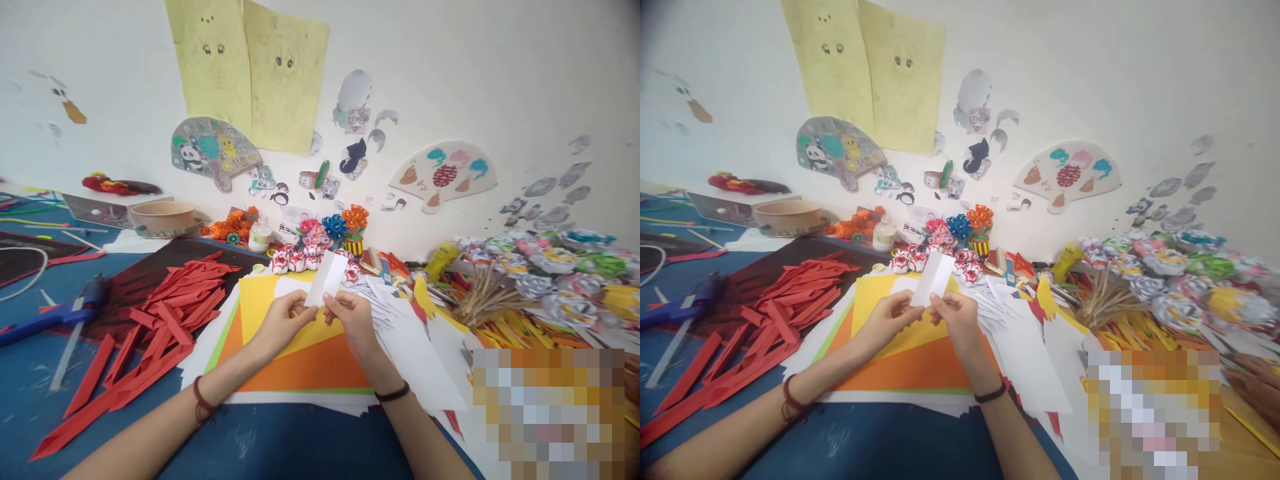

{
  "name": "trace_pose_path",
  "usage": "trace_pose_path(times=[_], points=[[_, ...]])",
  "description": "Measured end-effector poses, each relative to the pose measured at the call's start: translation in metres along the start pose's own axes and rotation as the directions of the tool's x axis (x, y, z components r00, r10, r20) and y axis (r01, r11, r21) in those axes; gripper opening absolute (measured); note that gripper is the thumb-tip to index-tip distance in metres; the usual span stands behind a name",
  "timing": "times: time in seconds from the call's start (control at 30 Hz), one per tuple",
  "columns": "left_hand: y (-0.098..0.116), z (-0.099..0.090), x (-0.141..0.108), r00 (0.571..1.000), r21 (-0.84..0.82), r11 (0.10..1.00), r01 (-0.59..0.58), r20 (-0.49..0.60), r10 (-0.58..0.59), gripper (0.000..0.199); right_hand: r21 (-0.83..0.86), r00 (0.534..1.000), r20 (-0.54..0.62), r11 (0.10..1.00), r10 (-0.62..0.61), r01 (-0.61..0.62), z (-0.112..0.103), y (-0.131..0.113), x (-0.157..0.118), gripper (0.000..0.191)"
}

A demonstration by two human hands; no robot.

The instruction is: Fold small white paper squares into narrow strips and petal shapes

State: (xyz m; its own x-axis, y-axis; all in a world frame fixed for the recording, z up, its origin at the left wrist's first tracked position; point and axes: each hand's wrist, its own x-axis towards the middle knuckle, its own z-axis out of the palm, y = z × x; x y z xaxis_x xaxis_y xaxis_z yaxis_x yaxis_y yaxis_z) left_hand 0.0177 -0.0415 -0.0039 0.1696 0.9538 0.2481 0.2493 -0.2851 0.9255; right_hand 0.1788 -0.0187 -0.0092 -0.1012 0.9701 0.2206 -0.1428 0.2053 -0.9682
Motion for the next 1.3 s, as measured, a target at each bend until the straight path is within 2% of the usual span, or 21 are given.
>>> trace_pose_path(times=[0.07,0.13,0.2,0.27,0.33,0.37,0.4,0.47,0.53,0.67,0.8,0.87,1.0,1.1,1.17,1.3], points=[[0.000,-0.007,0.000,0.991,0.204,0.971,-0.125,-0.027,0.133,0.022,-0.030,1.000,-0.001,0.999,0.013,-0.013,-0.003,-0.005,0.000,0.033],[-0.001,-0.015,0.001,0.943,0.375,0.881,-0.289,-0.048,0.329,0.038,-0.061,1.000,0.009,0.998,0.024,-0.023,-0.006,-0.011,0.000,0.036],[-0.002,-0.022,0.001,0.848,0.556,0.694,-0.458,0.039,0.529,0.037,-0.088,0.997,0.059,0.995,0.047,-0.042,-0.011,-0.016,0.000,0.037],[-0.002,-0.028,0.002,0.725,0.686,0.430,-0.587,0.208,0.657,0.025,-0.102,0.989,0.125,0.993,0.080,-0.067,-0.015,-0.018,0.001,0.037],[-0.001,-0.032,0.003,0.622,0.728,0.218,-0.650,0.346,0.702,0.024,-0.114,0.981,0.169,0.990,0.100,-0.081,-0.017,-0.017,0.003,0.036],[0.000,-0.033,0.003,0.589,0.731,0.155,-0.665,0.385,0.711,0.024,-0.120,0.978,0.181,0.989,0.105,-0.084,-0.018,-0.015,0.004,0.035],[0.001,-0.035,0.004,0.567,0.727,0.118,-0.676,0.411,0.714,0.025,-0.125,0.977,0.186,0.988,0.108,-0.086,-0.018,-0.014,0.005,0.035],[0.002,-0.039,0.005,0.552,0.719,0.098,-0.688,0.430,0.715,0.026,-0.136,0.974,0.194,0.986,0.120,-0.095,-0.018,-0.011,0.007,0.034],[0.003,-0.042,0.005,0.570,0.706,0.129,-0.696,0.435,0.697,0.029,-0.147,0.971,0.204,0.985,0.123,-0.093,-0.018,-0.009,0.008,0.035],[0.004,-0.044,0.005,0.680,0.676,0.299,-0.674,0.410,0.607,0.033,-0.178,0.969,0.232,0.983,0.088,-0.046,-0.017,-0.009,0.006,0.034],[0.006,-0.038,0.004,0.801,0.596,0.569,-0.567,0.237,0.549,0.021,-0.173,0.963,0.260,0.985,0.066,-0.021,-0.014,-0.011,0.003,0.032],[0.006,-0.034,0.004,0.842,0.521,0.687,-0.507,0.130,0.523,0.017,-0.169,0.962,0.266,0.985,0.065,-0.020,-0.012,-0.013,0.001,0.031],[0.006,-0.027,0.004,0.888,0.325,0.839,-0.436,0.002,0.460,0.011,-0.139,0.973,0.227,0.990,0.049,-0.017,-0.006,-0.015,-0.002,0.027],[0.007,-0.021,0.003,0.930,0.179,0.923,-0.341,-0.081,0.359,0.030,-0.097,0.979,0.200,0.995,0.043,-0.024,-0.003,-0.011,-0.002,0.028],[0.006,-0.016,0.002,0.958,0.111,0.962,-0.249,-0.117,0.261,0.037,-0.068,0.980,0.192,0.997,0.044,-0.031,-0.003,-0.007,-0.001,0.031],[0.001,-0.009,0.001,0.982,0.081,0.987,-0.138,-0.121,0.148,0.023,-0.037,0.981,0.192,0.999,0.040,-0.034,-0.003,-0.003,0.000,0.032]])
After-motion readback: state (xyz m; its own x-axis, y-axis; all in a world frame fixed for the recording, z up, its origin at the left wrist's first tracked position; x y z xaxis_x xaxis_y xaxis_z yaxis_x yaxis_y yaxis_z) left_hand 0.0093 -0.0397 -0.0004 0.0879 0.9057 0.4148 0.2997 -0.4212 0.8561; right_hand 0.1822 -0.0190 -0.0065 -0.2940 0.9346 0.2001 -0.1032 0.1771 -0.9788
